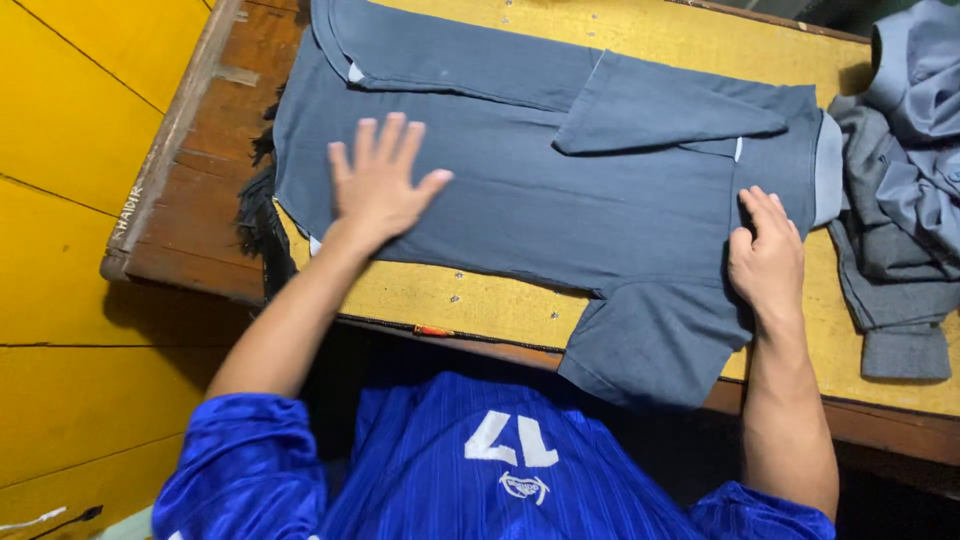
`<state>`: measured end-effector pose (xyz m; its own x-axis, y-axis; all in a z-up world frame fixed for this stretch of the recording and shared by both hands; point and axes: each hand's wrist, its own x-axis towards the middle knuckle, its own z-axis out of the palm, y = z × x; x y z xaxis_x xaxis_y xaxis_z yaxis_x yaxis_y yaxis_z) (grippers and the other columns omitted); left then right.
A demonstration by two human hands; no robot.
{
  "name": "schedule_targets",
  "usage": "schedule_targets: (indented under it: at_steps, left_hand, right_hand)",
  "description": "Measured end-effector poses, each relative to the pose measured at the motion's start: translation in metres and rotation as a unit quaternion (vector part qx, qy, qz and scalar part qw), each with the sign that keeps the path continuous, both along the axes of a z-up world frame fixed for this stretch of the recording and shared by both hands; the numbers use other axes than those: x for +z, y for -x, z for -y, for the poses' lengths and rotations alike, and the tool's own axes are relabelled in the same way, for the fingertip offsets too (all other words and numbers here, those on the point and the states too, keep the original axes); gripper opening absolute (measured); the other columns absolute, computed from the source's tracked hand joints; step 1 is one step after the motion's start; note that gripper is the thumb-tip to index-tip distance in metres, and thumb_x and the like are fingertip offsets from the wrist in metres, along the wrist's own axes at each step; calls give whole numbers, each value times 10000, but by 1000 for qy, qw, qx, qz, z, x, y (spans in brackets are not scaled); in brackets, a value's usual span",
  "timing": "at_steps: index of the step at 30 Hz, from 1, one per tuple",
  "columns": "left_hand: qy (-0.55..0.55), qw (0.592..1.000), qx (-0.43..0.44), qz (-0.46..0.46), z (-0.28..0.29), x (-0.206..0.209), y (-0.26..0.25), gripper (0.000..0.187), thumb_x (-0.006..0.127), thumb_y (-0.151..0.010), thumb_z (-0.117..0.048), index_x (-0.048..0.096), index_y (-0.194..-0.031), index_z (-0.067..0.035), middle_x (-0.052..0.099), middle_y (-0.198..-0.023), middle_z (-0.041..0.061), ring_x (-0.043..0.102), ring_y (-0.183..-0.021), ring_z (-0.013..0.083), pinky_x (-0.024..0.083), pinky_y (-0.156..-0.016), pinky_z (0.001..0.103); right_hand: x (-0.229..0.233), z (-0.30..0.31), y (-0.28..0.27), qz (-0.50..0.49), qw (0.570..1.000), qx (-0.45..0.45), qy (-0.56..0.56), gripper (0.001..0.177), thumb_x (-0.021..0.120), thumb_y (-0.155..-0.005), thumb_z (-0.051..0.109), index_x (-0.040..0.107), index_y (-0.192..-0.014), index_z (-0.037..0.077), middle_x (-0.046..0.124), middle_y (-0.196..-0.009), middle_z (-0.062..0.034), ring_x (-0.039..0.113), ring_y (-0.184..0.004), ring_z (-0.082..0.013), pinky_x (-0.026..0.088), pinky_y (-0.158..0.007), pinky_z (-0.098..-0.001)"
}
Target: The person folds a dark gray long-sleeved shirt on a wooden table. They smooth the fabric, fold the sleeves inward, and fold the shirt in half, repeating the process to create a compact bundle.
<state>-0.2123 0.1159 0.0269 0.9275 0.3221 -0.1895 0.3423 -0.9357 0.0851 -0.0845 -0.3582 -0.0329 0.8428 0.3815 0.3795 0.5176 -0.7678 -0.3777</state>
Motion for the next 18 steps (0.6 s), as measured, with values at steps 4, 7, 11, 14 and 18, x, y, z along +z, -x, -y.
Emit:
schedule_targets:
  at_steps: [4,7,11,14,18]
  left_hand:
    - [33,996,77,31,-49,-32,14,889,237,-934,-754,178,-1625,-199,57,-1723,59,2,-1564,345,-40,-1190,704]
    - [25,991,38,123,-31,-38,-3,933,391,-971,-700,350,-1573,12,210,-1664,265,55,-1528,469,-15,-1152,696]
    - [18,974,-160,161,67,-20,-52,853,432,-971,-658,359,-1573,-58,233,-1663,179,106,-1523,412,83,-1185,644]
    - [43,928,-314,197,157,-28,-84,756,503,-979,-568,395,-1557,-93,298,-1649,134,188,-1523,372,165,-1198,608]
    - [107,861,-429,252,257,-67,-118,624,487,-1011,-430,441,-1521,-72,370,-1623,128,299,-1511,339,249,-1200,564]
  right_hand:
    - [-2,-3,-1,-10,1000,-9,8,487,497,-918,1,643,-1372,-98,612,-1462,-261,510,-1392,-443,387,-1107,-511]
    - [-3,-3,0,18,999,-6,30,489,500,-897,-6,647,-1353,-104,625,-1441,-281,538,-1353,-481,416,-1076,-540]
    - [-5,-2,-2,45,999,-4,18,457,522,-881,-2,659,-1307,-96,650,-1397,-259,574,-1312,-451,439,-1053,-482]
    - [-9,2,-9,36,999,-6,7,477,516,-859,3,651,-1307,-86,648,-1389,-248,571,-1315,-435,432,-1074,-468]
    - [2,-1,-2,-15,993,-30,-114,459,483,-863,-67,669,-1283,-50,677,-1345,-189,601,-1311,-354,472,-1078,-389]
